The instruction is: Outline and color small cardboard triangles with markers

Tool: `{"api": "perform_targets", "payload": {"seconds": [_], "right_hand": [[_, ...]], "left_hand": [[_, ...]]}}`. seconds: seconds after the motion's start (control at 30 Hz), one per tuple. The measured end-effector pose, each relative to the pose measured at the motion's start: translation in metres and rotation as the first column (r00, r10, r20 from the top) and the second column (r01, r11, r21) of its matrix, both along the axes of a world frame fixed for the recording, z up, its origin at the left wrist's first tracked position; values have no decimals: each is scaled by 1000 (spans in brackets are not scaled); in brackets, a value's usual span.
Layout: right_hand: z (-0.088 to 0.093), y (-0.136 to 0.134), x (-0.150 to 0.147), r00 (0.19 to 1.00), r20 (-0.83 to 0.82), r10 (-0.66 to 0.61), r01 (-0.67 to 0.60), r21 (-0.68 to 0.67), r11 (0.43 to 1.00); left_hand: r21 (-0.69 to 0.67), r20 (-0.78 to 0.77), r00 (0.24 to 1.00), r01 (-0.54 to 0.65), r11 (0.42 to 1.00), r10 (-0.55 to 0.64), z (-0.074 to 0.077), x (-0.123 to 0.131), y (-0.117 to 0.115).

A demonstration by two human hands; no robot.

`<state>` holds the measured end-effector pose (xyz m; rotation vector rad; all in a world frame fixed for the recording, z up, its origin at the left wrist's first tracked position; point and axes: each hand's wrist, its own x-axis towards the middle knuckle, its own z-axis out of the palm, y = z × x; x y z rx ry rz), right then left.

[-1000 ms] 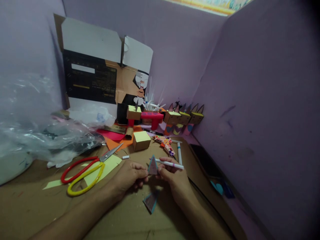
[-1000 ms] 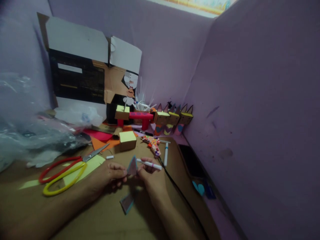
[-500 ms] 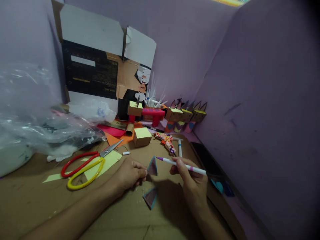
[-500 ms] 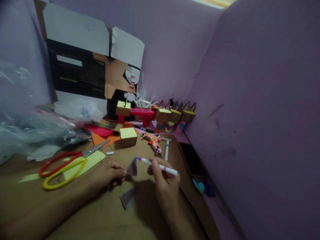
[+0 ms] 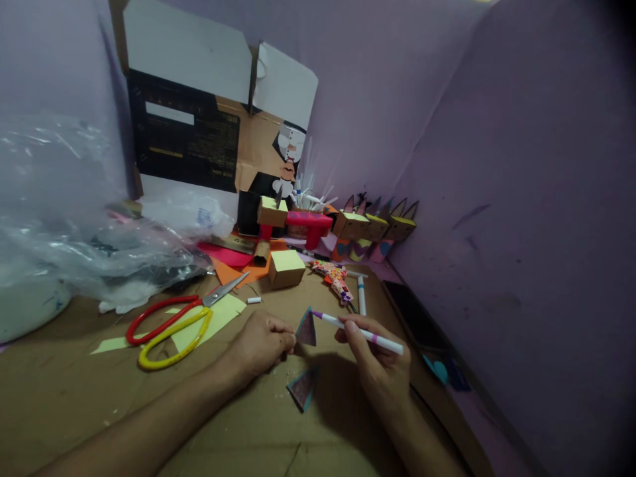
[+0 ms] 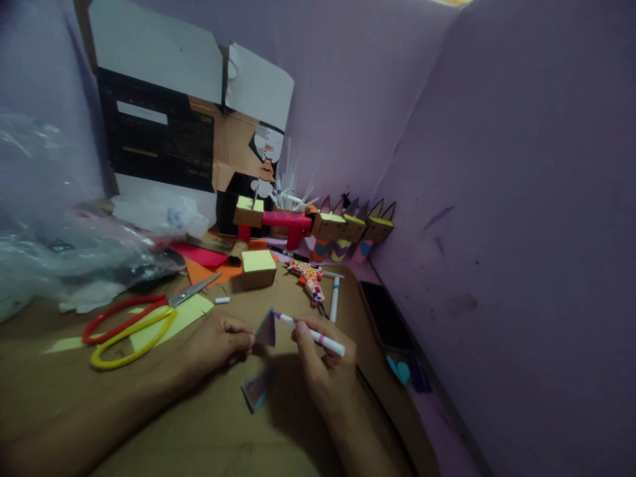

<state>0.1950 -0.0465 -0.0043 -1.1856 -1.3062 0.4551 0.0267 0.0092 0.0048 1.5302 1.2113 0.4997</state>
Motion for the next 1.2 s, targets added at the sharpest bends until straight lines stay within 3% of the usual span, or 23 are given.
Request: {"api": "perform_targets", "payload": {"seconds": [0.37,0.67,0.93,1.2], "right_hand": [[-1,0,1,998,55,22,-21,-9,1000],[1,-2,-1,988,119,96,-88,-76,993],[1,1,0,998,70,-3,7,-47,999],[2,-1,0,993,107,57,-47,-91,995]], "left_hand": [[88,-23,999,26,996,-24,1,-2,-1],[59,-26,999,20,998,-19,5,-1,-3],[92,-24,999,25,995,-23,0,-2,-1],[54,-31,999,11,999,-9,4,-1,-2]]}}
